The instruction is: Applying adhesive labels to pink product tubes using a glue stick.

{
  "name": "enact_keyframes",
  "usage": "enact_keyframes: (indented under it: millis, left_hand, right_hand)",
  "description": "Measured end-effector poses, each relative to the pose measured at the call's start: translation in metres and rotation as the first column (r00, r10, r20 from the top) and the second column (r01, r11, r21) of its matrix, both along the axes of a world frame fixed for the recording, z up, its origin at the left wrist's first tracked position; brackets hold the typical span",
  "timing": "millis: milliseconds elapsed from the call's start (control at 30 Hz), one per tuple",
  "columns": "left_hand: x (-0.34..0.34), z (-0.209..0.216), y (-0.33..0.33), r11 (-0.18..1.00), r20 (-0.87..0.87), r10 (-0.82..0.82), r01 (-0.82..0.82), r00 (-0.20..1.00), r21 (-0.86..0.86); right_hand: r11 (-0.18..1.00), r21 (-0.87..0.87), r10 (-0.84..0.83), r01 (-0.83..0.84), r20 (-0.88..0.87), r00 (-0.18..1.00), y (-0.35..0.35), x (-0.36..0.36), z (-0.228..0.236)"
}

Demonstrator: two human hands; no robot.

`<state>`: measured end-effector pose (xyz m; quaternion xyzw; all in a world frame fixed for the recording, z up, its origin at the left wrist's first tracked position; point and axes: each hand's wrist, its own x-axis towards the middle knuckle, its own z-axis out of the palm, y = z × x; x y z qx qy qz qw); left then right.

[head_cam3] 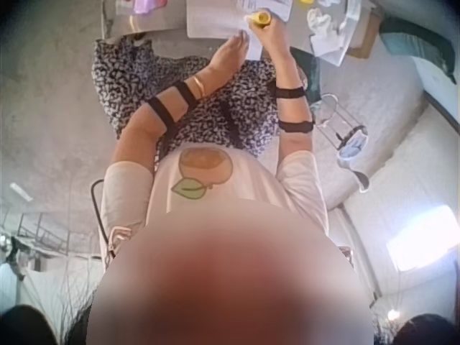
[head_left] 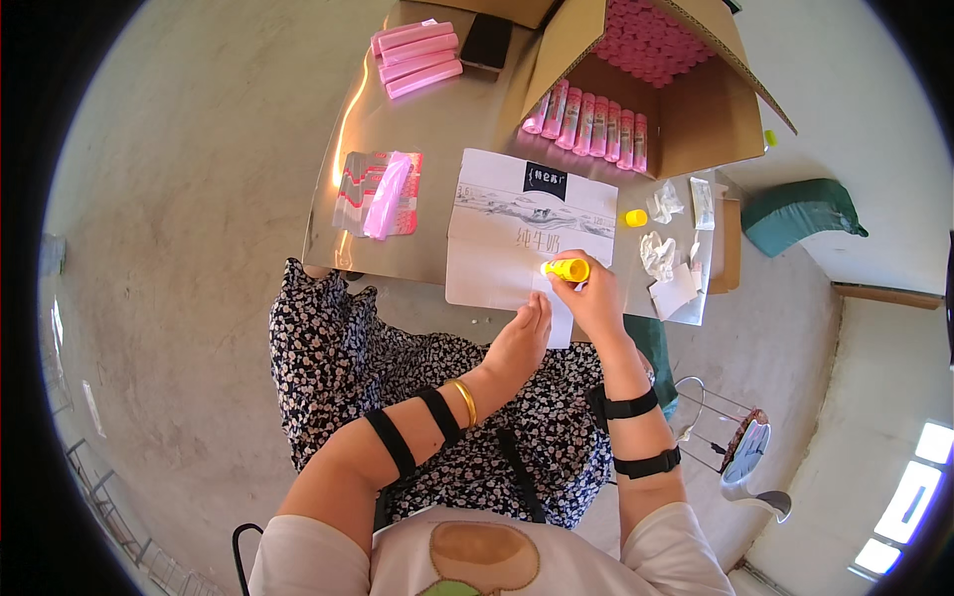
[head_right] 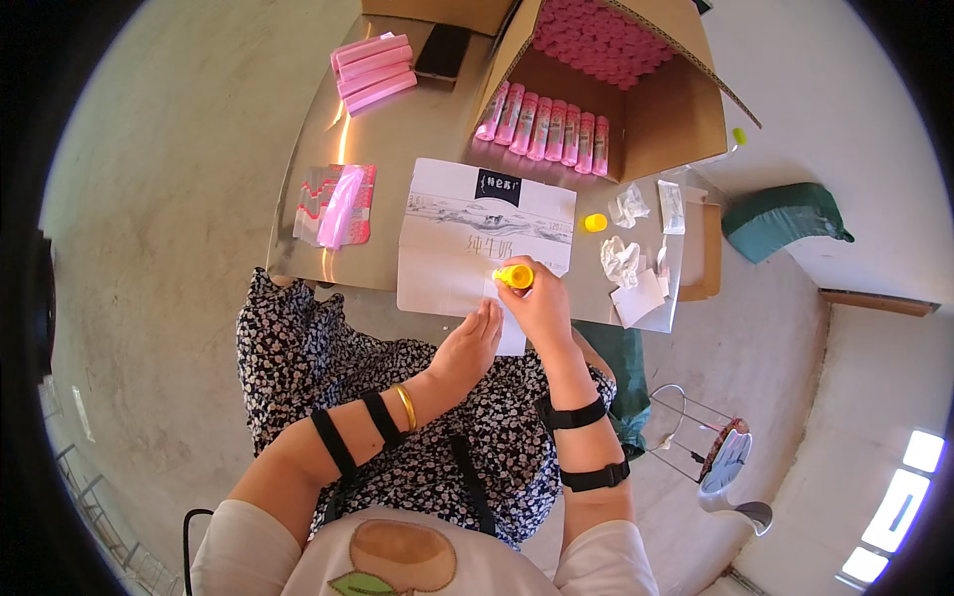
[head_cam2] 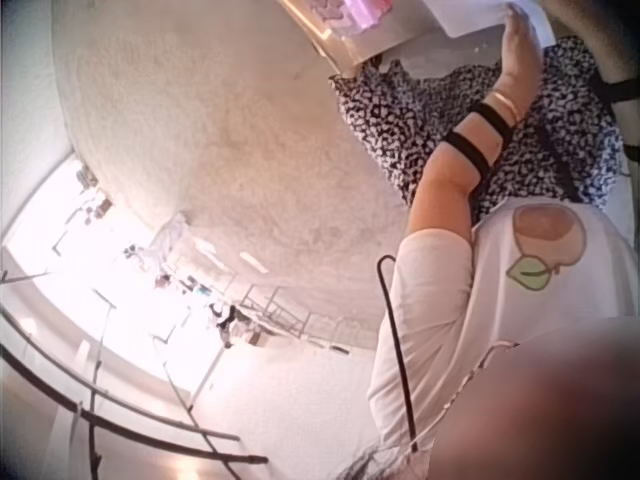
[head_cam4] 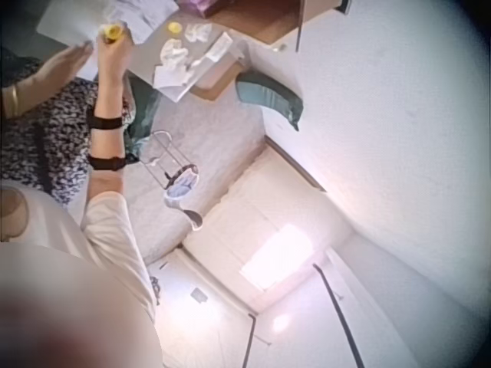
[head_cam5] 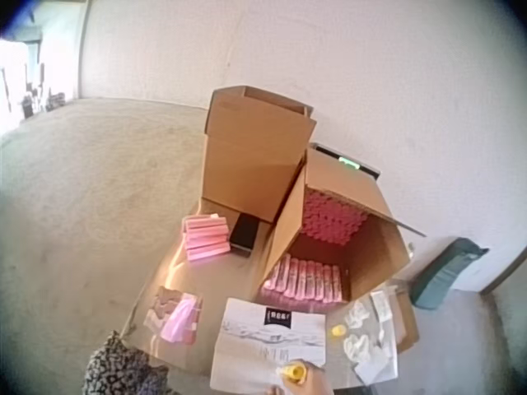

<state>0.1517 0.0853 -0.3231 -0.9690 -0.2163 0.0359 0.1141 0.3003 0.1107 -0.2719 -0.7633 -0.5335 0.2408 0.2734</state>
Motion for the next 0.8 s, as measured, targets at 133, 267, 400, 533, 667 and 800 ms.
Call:
enact_keyframes:
  millis: [133, 267, 400, 533, 667, 800]
  left_hand:
    - [0.002, -0.001, -0.001, 1.000, 0.010, -0.012, 0.012, 1.000, 0.008]
    - [-0.001, 0.001, -0.001, 1.000, -0.009, -0.004, 0.004, 1.000, -0.003]
    - [0.001, 0.004, -0.001, 1.000, -0.026, -0.010, 0.010, 1.000, 0.014]
    - [0.002, 0.003, -0.002, 0.999, -0.058, 0.000, 0.002, 0.998, 0.040]
    - [0.003, 0.005, 0.000, 0.999, -0.057, -0.027, 0.025, 0.998, -0.036]
    - [0.003, 0.003, -0.002, 1.000, -0.046, 0.005, -0.005, 0.999, -0.005]
  right_hand:
    - [0.988, 0.100, 0.123, -0.121, -0.006, 0.992, -0.001, 0.001, -0.005]
    - [0.999, -0.034, 0.028, -0.029, -0.033, 0.999, -0.009, 0.013, -0.001]
    - [0.998, 0.015, -0.061, 0.061, 0.000, 0.998, -0.019, 0.032, -0.001]
    - [1.000, -0.011, -0.029, 0.029, -0.014, 0.999, -0.014, 0.014, -0.004]
    - [0.994, 0.087, 0.064, -0.066, 0.030, 0.998, -0.007, 0.005, -0.005]
    - [0.995, -0.059, -0.081, 0.082, 0.020, 0.996, -0.015, 0.032, -0.002]
